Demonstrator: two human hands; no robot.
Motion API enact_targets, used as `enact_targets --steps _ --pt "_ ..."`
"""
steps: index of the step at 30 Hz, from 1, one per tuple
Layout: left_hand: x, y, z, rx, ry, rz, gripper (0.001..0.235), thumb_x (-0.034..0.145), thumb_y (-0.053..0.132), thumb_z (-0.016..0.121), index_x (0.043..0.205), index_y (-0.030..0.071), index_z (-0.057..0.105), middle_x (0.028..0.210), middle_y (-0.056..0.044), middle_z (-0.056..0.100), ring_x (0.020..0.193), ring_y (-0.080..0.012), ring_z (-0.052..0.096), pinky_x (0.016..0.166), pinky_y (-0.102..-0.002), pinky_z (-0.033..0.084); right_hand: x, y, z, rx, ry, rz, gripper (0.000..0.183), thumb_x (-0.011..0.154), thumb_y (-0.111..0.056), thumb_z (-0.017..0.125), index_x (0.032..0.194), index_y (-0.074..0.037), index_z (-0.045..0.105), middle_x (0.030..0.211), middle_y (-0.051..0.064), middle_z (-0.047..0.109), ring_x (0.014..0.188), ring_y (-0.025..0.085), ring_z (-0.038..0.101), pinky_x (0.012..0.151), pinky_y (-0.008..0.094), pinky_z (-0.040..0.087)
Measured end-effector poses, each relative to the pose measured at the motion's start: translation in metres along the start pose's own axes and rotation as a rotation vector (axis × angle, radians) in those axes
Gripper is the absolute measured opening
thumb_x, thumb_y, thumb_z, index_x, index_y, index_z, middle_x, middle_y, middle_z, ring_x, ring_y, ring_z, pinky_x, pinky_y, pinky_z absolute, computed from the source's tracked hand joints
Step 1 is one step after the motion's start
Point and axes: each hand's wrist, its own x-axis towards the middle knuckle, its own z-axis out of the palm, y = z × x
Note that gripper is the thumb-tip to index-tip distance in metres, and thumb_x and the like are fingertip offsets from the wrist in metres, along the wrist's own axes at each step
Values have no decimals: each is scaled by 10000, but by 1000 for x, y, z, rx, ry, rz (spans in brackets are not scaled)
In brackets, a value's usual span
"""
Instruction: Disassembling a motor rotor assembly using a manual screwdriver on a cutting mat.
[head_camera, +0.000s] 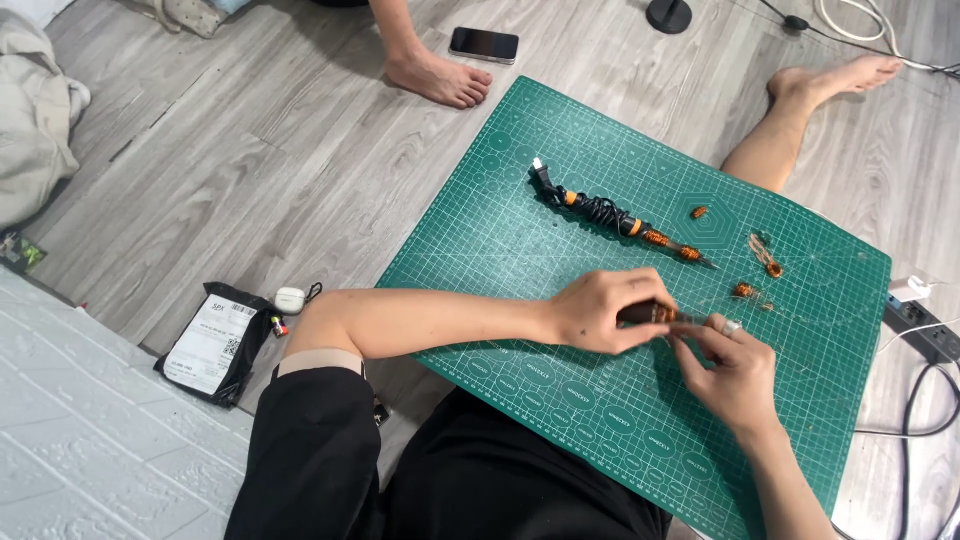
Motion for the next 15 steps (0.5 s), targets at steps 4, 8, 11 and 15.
enact_targets --steps 4,8,11,15 --pt "-1 -3 2 59 54 -106 186 706 99 621 859 68 521 771 -21 535 510 -116 518 454 -215 445 -1 -9 -5 -66 6 -56 131 650 28 638 764 -37 627 561 10 435 436 97 327 400 222 277" --pt "-5 -15 7 135 -71 -60 178 700 147 618 846 97 530 807 -7 561 552 -123 575 469 -196 477 -4 -8 -7 -395 123 -322 111 731 10 693 786 -69 637 552 -8 409 382 88 282 367 247 227" --pt "-6 -15 8 143 -143 51 186 678 120 620 840 88 533 816 -8 576 512 -113 564 417 -173 461 -6 -5 -6 -366 174 -360 120 725 36 711 757 -66 657 524 -13 374 389 77 255 366 244 200" --pt "-6 -11 5 80 -155 120 307 678 112 631 934 70 466 789 -34 620 491 -120 576 389 -197 449 -5 -4 -6 38 89 -28 147 676 62 660 795 -23 644 597 14 458 452 79 320 392 205 256"
